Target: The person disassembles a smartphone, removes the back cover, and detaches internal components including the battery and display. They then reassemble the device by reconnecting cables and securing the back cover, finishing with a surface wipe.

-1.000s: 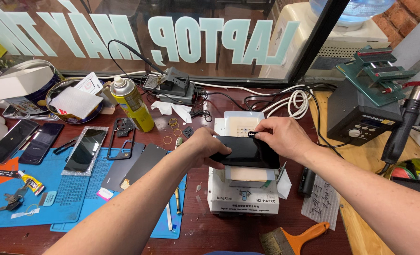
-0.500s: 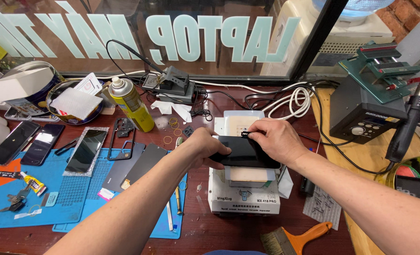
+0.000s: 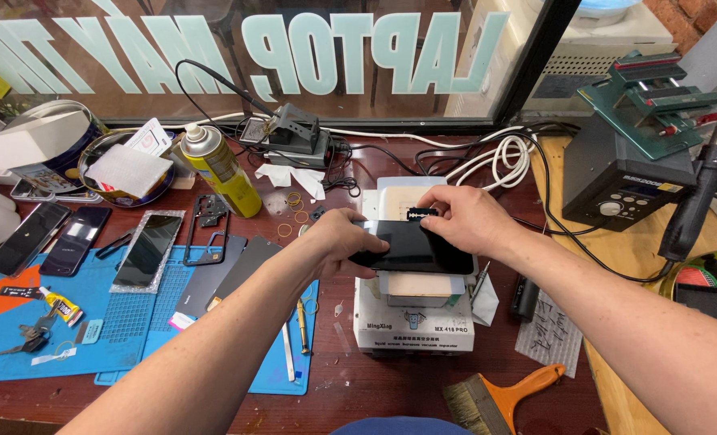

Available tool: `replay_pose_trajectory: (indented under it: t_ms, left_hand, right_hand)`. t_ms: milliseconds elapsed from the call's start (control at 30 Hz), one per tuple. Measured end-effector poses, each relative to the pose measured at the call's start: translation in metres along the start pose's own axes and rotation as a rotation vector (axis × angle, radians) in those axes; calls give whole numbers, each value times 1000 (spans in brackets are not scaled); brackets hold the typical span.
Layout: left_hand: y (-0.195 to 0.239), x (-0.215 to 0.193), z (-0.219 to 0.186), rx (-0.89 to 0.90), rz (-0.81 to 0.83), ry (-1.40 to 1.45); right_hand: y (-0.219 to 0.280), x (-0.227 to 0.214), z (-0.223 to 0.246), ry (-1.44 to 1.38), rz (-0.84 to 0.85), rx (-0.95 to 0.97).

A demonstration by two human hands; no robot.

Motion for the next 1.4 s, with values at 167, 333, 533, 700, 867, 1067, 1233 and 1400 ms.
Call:
replay_pose_trajectory:
  t_ms: [167,333,533,700,867,1067,1233,1400]
  left_hand:
    - [-3,-22,23,19,-97,27]
    - [-7,-67,59,43,-358,149]
    - [-1,-55,112,-111,-283,61]
    - [23,-40,161,-239,-49,-42]
    - [30,-71,176,-223,-71,-32]
    - [27,-130,196,-210,-76,48]
    - [15,-205,220,-174,-48,71]
    - [20,-283,231,-144,4,69]
  right_hand:
    - [13,-31,-22,-56,-273,-110]
    - [23,-42,-17,-116,-407,-173]
    - [30,-11,43,-185,-294,-297]
    - [41,7,88,-217,-149,-405]
    - [36,28,131,-180,30,-428]
    - [13,91,169,-189,230,-329]
    - [-17,165,201,-122,266,-329]
    - [-44,229,241,-66,321,-32]
Point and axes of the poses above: each hand's wrist, its own y-axis away from the middle knuckle, its own x-axis out of the palm, z = x × y, the point moved 2 cm from there along -y, towards the middle knuckle, and after that the axes turned 6 degrees about -y, right-handed, at the moved point
